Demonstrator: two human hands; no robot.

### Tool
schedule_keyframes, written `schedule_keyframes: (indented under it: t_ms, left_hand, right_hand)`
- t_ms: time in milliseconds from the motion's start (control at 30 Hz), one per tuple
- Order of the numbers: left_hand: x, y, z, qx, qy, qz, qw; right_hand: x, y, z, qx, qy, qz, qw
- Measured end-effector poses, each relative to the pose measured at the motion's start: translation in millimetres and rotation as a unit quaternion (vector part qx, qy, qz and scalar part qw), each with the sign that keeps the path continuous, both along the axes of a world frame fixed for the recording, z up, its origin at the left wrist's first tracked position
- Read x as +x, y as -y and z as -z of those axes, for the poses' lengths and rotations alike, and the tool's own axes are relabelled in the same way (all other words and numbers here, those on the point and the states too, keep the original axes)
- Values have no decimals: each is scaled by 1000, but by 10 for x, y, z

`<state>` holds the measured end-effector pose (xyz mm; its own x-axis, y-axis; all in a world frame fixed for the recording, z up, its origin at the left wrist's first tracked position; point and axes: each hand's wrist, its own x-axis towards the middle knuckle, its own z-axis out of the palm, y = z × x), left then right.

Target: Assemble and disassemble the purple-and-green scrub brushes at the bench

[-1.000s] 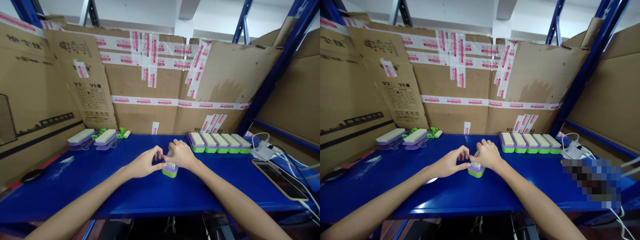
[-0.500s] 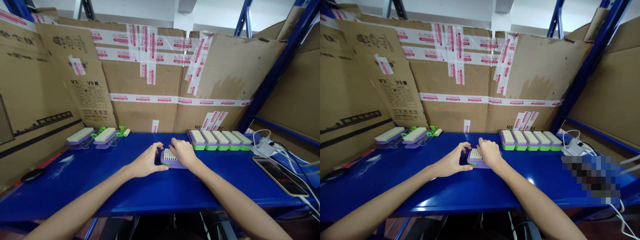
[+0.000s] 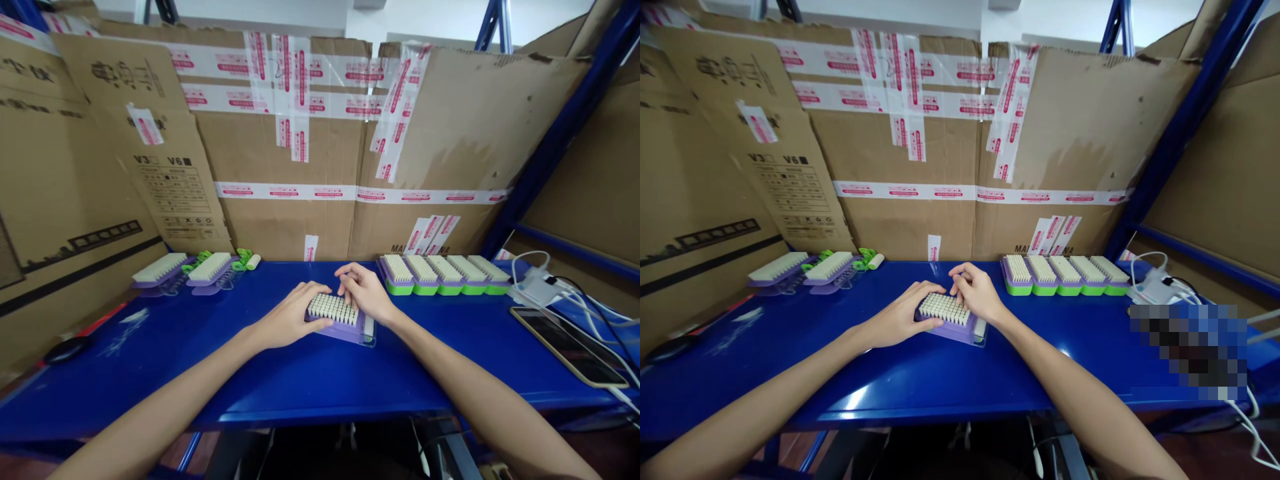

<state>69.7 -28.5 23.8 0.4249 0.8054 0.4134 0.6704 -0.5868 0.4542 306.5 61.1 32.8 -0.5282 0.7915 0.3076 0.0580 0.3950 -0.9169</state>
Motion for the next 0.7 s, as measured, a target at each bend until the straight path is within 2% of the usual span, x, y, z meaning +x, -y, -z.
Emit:
schedule_keyframes:
  t_ms: [67,133,200,267,333,433,700]
  left_hand:
    - [-14,2,-20,10,-11,-6,1000]
    - [-36,-4,-37,18,-25,-14,999]
    - [-71,-23,-41,25,-32,-20,999]
    - [-121,-57,-34,31,-32,-25,999]
    - [-184,-97,-21,36,-29,-32,998]
    - [-284,-149,-6,39,-26,-48,998]
    - [-371,-198,-8,46,-5,-66,997]
  right_hand:
    - [27,-3,-24,28,1,7,1000]
    - [87,-5,-65,122,41,47,991]
    - [159,-9,-95,244,121,61,960]
    - [215,-18,-97,313,201,24,928]
    - [245,-36,-67,327,256,-15,909]
    - [251,-75,-1,315,287,-37,904]
    - [237,-154,68,308,280,-26,909]
